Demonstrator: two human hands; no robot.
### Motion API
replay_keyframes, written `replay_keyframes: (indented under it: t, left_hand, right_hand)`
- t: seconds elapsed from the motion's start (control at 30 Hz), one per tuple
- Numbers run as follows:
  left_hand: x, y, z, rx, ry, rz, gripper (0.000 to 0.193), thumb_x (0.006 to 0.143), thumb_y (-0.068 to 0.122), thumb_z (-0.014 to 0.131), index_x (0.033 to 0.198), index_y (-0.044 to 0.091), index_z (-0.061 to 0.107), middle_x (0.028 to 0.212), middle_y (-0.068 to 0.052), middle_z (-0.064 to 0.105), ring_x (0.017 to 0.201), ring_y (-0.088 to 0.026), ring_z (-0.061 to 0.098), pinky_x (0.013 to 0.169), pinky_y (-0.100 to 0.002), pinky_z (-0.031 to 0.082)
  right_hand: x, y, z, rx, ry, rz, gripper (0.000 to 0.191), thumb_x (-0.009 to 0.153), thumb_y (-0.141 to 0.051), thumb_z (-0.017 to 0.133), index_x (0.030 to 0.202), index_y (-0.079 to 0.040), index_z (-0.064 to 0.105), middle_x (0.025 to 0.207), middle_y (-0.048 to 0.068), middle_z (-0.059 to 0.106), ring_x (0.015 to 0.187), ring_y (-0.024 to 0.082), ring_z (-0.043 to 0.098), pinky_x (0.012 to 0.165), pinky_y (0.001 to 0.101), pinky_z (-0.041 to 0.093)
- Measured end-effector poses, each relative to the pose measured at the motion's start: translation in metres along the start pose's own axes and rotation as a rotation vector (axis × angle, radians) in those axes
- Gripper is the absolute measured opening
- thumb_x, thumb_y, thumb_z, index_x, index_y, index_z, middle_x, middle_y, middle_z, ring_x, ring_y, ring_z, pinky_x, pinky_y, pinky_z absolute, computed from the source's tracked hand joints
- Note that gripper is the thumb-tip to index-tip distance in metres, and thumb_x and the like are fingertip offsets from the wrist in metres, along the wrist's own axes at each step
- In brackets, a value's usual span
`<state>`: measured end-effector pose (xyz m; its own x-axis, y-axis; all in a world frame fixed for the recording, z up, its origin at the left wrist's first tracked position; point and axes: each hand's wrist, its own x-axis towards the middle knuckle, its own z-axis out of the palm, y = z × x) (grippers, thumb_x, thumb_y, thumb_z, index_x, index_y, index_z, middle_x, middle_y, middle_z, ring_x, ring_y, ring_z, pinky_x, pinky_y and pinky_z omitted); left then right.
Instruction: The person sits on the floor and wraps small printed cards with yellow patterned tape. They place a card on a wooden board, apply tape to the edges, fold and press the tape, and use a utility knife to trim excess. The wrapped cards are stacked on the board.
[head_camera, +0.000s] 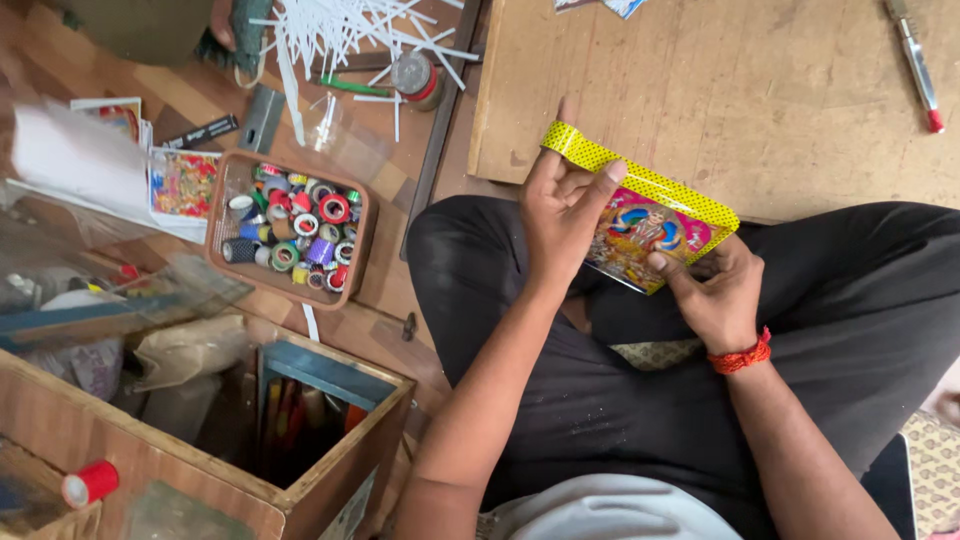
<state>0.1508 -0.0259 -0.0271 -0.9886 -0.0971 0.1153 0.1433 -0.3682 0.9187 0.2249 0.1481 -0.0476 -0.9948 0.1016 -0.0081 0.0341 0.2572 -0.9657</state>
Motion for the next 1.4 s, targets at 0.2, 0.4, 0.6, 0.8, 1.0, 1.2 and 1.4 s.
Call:
replay_keyframes:
  t: [0.2,0.4,0.6,0.8,1.0,1.2,1.4]
  left_hand:
    - [-0.004,-0.003,-0.003,-0.031,0.001,0.011,0.074,0.101,0.004,0.072,0.164,-0.001,0.033,0.121,-0.004,0.065,0.101,-0.009,0.066,0.095,-0.027,0.058]
    - [-0.006,-0.013,-0.001,-0.05,0.002,0.039,0.075,0.101,0.005,0.072,0.165,0.0,0.034,0.12,-0.003,0.064,0.098,-0.007,0.064,0.095,-0.027,0.058]
    - [-0.003,-0.034,0.002,-0.083,-0.018,0.103,0.074,0.103,0.01,0.073,0.165,0.001,0.034,0.114,-0.001,0.065,0.092,-0.004,0.062,0.091,-0.023,0.055]
    - [-0.002,-0.044,0.009,-0.045,-0.029,0.164,0.07,0.106,0.011,0.072,0.163,-0.003,0.033,0.108,0.002,0.064,0.085,-0.001,0.057,0.083,-0.018,0.051]
    - [0.001,-0.049,0.013,-0.042,-0.014,0.192,0.068,0.105,0.009,0.069,0.161,-0.003,0.034,0.125,0.002,0.06,0.081,0.0,0.051,0.079,-0.018,0.048]
    - [0.003,-0.061,0.014,-0.125,-0.028,0.225,0.051,0.106,0.008,0.068,0.15,-0.006,0.046,0.172,-0.009,0.024,0.088,-0.002,0.053,0.08,-0.02,0.049]
    - [0.003,-0.066,0.015,-0.128,-0.037,0.202,0.045,0.107,0.007,0.067,0.145,-0.007,0.049,0.172,-0.014,0.024,0.09,-0.003,0.055,0.08,-0.021,0.05]
  right_hand:
    - [-0.003,0.001,0.0,0.048,-0.01,-0.018,0.027,0.094,-0.003,0.08,0.118,0.004,0.069,0.11,0.008,0.076,0.099,0.01,0.071,0.086,0.0263,0.06]
    - [-0.003,0.01,-0.002,0.044,-0.02,-0.019,0.028,0.094,-0.003,0.08,0.118,0.004,0.069,0.111,0.009,0.076,0.1,0.01,0.071,0.087,0.0266,0.059]
    - [0.003,-0.011,-0.011,0.132,-0.063,0.061,0.035,0.092,-0.002,0.078,0.123,0.006,0.064,0.115,0.01,0.073,0.101,0.011,0.069,0.088,0.0281,0.059]
    - [0.039,-0.045,-0.065,0.181,-0.129,0.336,0.035,0.105,-0.024,0.057,0.12,0.007,0.067,0.103,0.008,0.075,0.088,0.011,0.072,0.076,0.0253,0.059]
    - [0.08,-0.053,-0.095,-0.161,-0.472,0.275,0.043,0.086,0.002,0.073,0.129,0.007,0.069,0.094,0.012,0.075,0.077,0.013,0.068,0.072,0.0249,0.057]
    - [0.1,-0.056,-0.104,-0.222,-0.637,0.261,0.064,0.077,0.008,0.073,0.139,0.002,0.059,0.084,0.007,0.076,0.075,0.007,0.071,0.068,0.0213,0.057]
    - [0.135,-0.055,-0.064,-0.215,-0.72,0.232,0.075,0.075,0.002,0.084,0.148,-0.002,0.067,0.076,0.003,0.066,0.056,0.006,0.047,0.042,0.0254,0.03]
